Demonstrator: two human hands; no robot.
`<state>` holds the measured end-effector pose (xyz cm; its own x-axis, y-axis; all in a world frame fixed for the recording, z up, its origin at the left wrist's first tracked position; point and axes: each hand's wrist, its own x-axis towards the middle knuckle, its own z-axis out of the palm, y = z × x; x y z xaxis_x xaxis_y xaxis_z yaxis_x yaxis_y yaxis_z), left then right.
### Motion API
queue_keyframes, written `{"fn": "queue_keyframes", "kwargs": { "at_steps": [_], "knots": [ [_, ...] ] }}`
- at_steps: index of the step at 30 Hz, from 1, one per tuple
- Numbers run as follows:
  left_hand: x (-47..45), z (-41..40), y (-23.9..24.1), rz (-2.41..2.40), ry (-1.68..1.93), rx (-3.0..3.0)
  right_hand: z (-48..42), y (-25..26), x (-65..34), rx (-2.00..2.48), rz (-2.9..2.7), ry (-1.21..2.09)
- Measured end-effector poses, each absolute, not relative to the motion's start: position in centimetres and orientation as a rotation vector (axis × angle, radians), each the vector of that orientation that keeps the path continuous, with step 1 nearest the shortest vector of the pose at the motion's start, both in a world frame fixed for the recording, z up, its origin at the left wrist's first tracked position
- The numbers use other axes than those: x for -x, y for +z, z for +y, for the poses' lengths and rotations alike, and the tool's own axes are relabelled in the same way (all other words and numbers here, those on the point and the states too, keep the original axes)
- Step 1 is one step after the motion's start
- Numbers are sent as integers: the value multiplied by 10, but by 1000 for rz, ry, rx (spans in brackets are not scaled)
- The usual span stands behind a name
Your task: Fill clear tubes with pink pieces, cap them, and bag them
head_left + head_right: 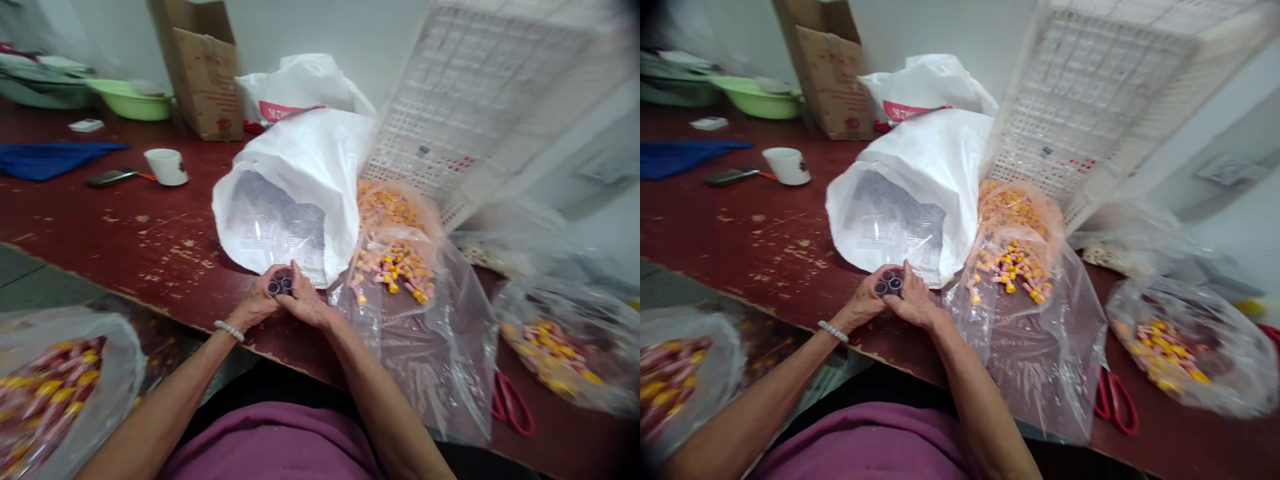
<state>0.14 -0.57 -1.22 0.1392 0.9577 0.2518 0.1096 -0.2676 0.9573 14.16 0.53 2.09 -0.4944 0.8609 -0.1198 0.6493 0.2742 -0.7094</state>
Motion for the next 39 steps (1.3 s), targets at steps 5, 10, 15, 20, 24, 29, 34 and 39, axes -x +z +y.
{"fn": "queue_keyframes", "kwargs": {
  "at_steps": [5, 10, 15, 20, 24, 29, 34, 39],
  "knots": [
    [-11, -9, -5, 1172, 1301, -1423, -16, 44, -162, 1281, -2202, 976],
    [-17, -13, 1, 1130, 1382, -1221, -18, 49, -254, 1415, -1746, 332],
    [-30, -17, 9, 1063, 1286, -1199, 13, 7, -347, 1778, -1537, 25],
    [-47, -24, 21, 1034, 1209, -1219, 22, -14, -365, 1765, -1496, 63],
    [-59, -31, 29, 1060, 1158, -1228, 4, 3, -345, 1686, -1375, 172],
    [-71, -38, 31, 1082, 1078, -1406, -41, 41, -278, 1198, -1422, 739],
    [-75, -43, 34, 1052, 976, -1614, -61, 58, -237, 1139, -1583, 673],
    [-76, -47, 34, 1065, 974, -1608, -65, 65, -241, 1183, -1812, 521]
  ]
}}
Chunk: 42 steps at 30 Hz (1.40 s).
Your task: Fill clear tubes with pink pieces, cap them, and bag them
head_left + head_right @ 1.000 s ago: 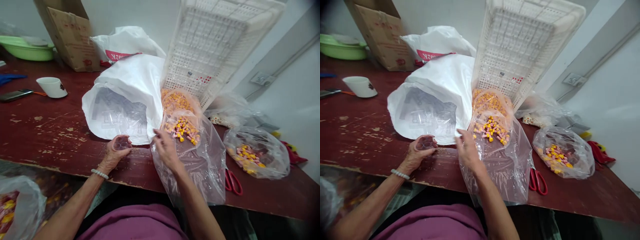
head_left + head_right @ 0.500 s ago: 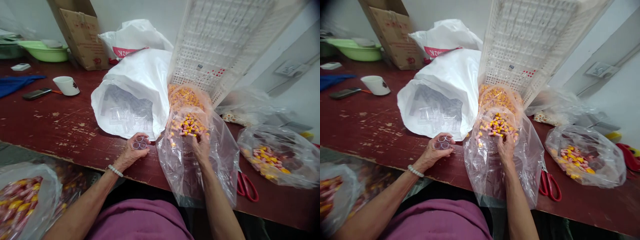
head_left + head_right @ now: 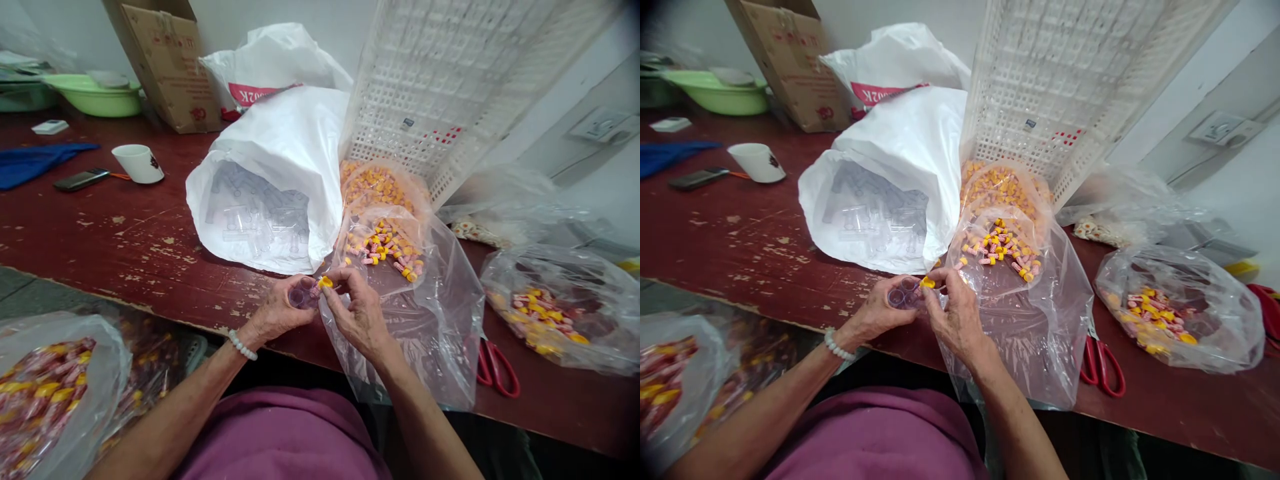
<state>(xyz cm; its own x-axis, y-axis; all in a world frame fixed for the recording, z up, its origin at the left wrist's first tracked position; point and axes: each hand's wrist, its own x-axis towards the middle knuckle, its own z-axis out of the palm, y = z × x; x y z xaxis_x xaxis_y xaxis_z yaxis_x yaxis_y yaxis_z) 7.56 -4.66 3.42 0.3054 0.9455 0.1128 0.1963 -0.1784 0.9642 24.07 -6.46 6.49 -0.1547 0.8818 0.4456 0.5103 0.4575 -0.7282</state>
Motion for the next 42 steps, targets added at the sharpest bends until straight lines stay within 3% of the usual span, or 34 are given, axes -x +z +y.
{"fn": "queue_keyframes", "kwargs": {
  "at_steps": [14, 19, 25, 29, 34, 39, 42],
  "knots": [
    [-78, -45, 42, 1041, 893, -1241, -56, 49, -255, 1146, -1902, 348],
    [-72, -40, 40, 901, 997, -1091, 12, 17, -319, 1615, -1775, 16],
    [-68, -43, 34, 885, 1044, -1080, 45, -16, -356, 1689, -1833, 51],
    [-69, -45, 34, 951, 1008, -1151, 15, 3, -344, 1653, -1757, 98],
    [-80, -46, 35, 1056, 929, -1245, -49, 52, -287, 1266, -1759, 528],
    [-88, -48, 35, 1016, 963, -1493, -74, 78, -253, 1004, -2070, 470],
    [-90, -49, 35, 1009, 981, -1529, -72, 79, -255, 1070, -2014, 413]
  ]
}}
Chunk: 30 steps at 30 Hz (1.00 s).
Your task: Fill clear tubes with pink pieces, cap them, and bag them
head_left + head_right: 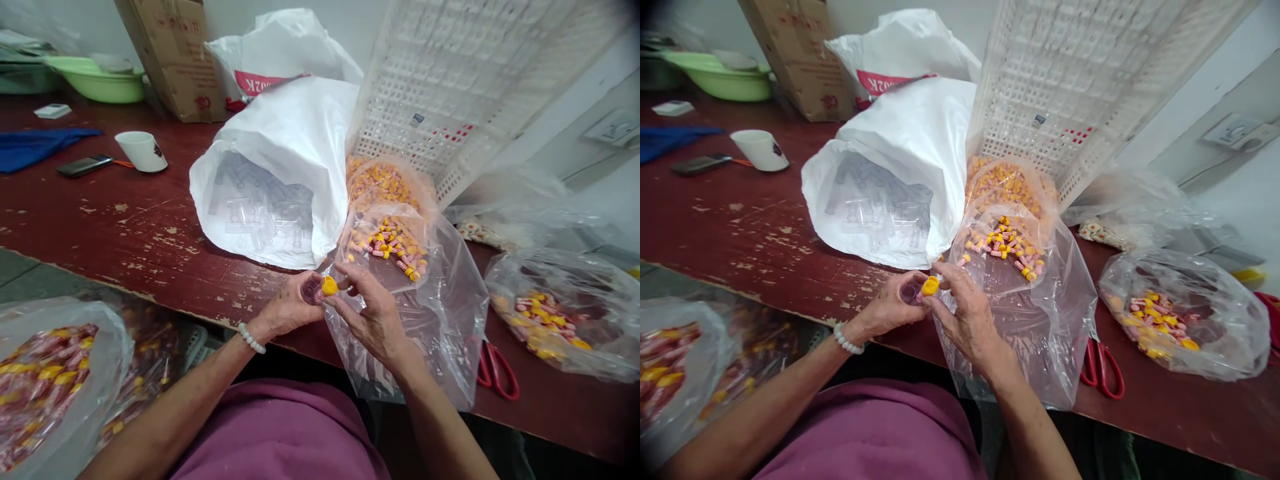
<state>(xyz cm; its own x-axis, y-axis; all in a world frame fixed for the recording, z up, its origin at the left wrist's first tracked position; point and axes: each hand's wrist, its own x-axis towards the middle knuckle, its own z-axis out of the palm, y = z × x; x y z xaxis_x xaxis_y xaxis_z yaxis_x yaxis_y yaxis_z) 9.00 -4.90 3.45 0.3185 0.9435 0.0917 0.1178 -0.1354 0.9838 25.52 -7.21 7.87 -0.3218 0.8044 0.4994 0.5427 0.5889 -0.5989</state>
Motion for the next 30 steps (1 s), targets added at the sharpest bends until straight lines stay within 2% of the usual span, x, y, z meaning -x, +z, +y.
{"fn": "queue_keyframes", "kwargs": {
  "at_steps": [9, 12, 16, 19, 22, 26, 30],
  "knots": [
    [-89, -48, 35, 1074, 940, -1445, -88, 43, -238, 1111, -2081, 219],
    [-88, -46, 30, 1113, 923, -1278, -70, 33, -245, 1128, -2044, 246],
    [-83, -42, 28, 1156, 935, -1068, -8, 23, -296, 1609, -1818, 32],
    [-77, -41, 29, 1168, 965, -1059, 36, 12, -339, 1763, -1790, -36],
    [-73, -41, 26, 1158, 986, -1183, 56, 0, -362, 1798, -1812, -27],
    [-75, -38, 19, 1110, 1050, -1378, 40, 4, -356, 1780, -1833, 33],
    [-82, -39, 21, 1118, 1002, -1602, -8, 36, -311, 1406, -1843, 394]
  ]
}}
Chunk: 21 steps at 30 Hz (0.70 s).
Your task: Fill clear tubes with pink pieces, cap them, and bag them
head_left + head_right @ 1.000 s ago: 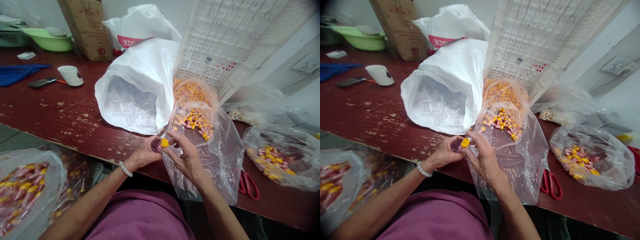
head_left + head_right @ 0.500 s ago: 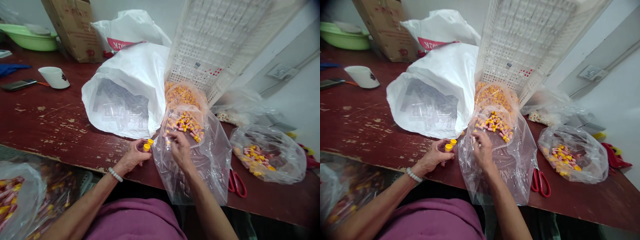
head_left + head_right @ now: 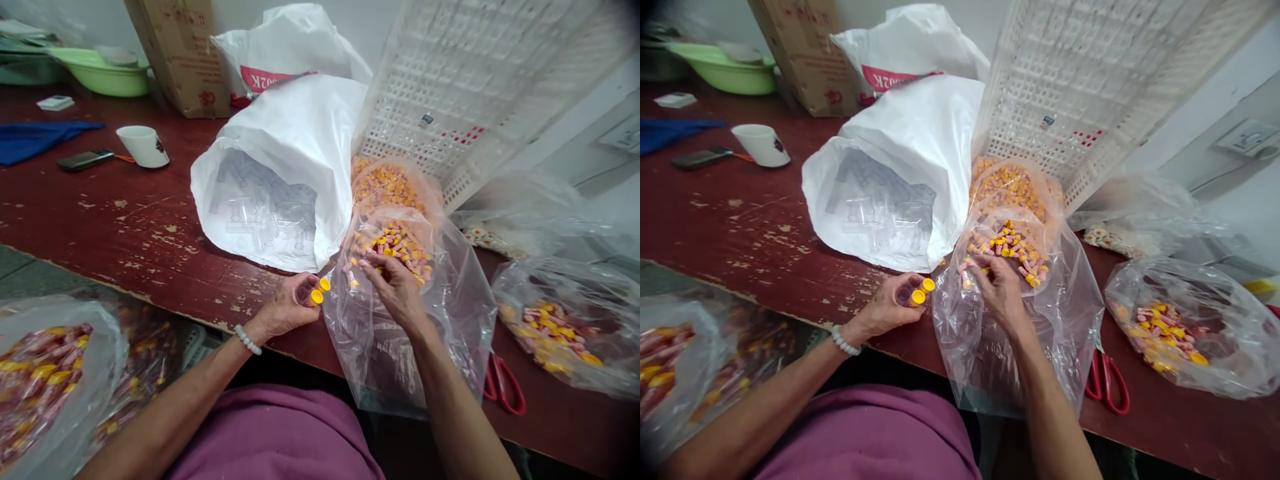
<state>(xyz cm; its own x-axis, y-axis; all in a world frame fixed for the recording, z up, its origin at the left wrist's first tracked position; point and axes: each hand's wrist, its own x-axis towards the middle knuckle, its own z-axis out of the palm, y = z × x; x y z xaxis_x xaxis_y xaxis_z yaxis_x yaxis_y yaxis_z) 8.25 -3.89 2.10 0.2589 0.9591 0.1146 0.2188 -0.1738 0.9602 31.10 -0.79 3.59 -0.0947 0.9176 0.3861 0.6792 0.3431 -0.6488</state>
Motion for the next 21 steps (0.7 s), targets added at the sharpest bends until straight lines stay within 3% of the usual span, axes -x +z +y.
{"fn": "queue_keyframes", "kwargs": {
  "at_steps": [3, 8, 16, 21],
  "knots": [
    [-88, -43, 27, 1084, 925, -1767, -39, 63, -274, 1196, -1919, 595],
    [-92, -49, 31, 1057, 885, -1879, -54, 83, -257, 1129, -2051, 560],
    [-92, -48, 26, 1027, 906, -1734, -68, 63, -253, 1121, -2133, 332],
    [-94, -42, 26, 1055, 862, -1596, -61, 45, -256, 1157, -2148, 381]
  ]
}}
